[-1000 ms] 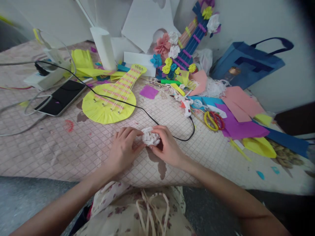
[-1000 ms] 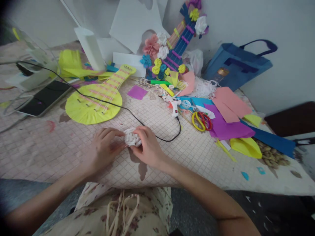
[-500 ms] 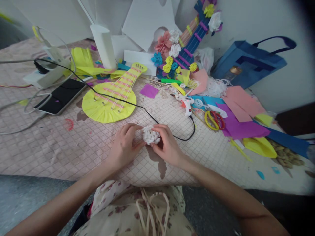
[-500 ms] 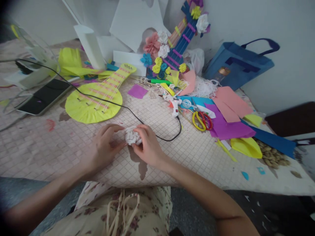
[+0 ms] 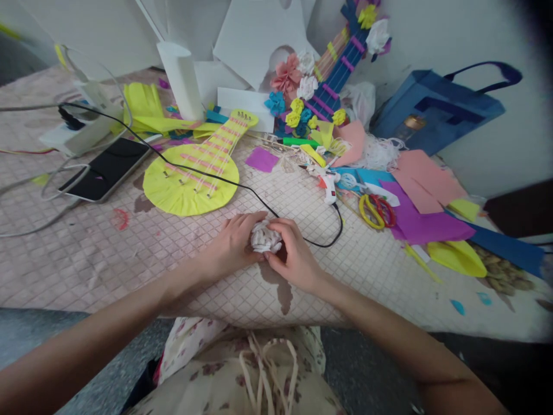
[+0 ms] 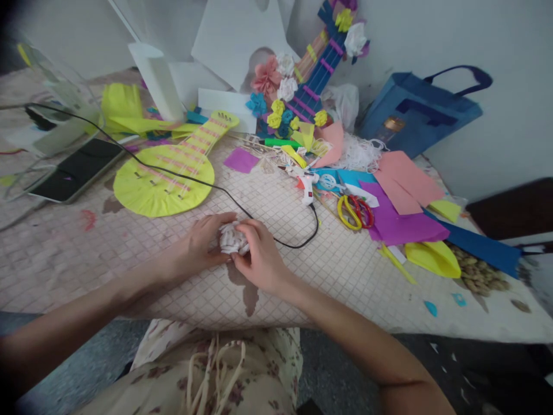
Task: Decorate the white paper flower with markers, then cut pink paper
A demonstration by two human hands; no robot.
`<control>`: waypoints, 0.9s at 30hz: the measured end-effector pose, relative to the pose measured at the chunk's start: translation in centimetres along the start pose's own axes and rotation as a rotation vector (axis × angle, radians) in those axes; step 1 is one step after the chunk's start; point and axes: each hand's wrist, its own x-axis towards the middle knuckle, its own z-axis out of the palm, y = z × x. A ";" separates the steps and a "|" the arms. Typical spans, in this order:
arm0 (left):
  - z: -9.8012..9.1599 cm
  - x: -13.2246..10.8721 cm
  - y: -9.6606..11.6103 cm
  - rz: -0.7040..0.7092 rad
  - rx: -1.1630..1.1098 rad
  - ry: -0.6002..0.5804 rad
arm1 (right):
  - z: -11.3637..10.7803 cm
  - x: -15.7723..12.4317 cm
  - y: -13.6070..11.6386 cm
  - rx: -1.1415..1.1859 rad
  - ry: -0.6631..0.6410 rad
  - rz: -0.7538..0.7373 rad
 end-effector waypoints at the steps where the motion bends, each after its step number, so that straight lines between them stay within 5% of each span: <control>1: 0.0 0.0 0.0 0.000 -0.002 0.001 | 0.0 0.0 0.0 0.003 -0.003 -0.001; 5: -0.1 -0.2 0.2 -0.002 -0.010 0.019 | -0.6 0.0 -0.4 0.039 0.037 -0.013; 12: -1.3 0.1 -0.2 0.005 -0.009 0.108 | -2.9 0.2 -0.1 0.103 0.297 0.059; 22: -4.2 6.9 -0.8 0.126 0.161 0.342 | -3.6 5.5 2.6 0.330 0.470 0.166; 27: -4.3 8.5 -1.8 0.125 0.326 0.372 | -2.2 4.6 2.2 0.278 0.560 0.108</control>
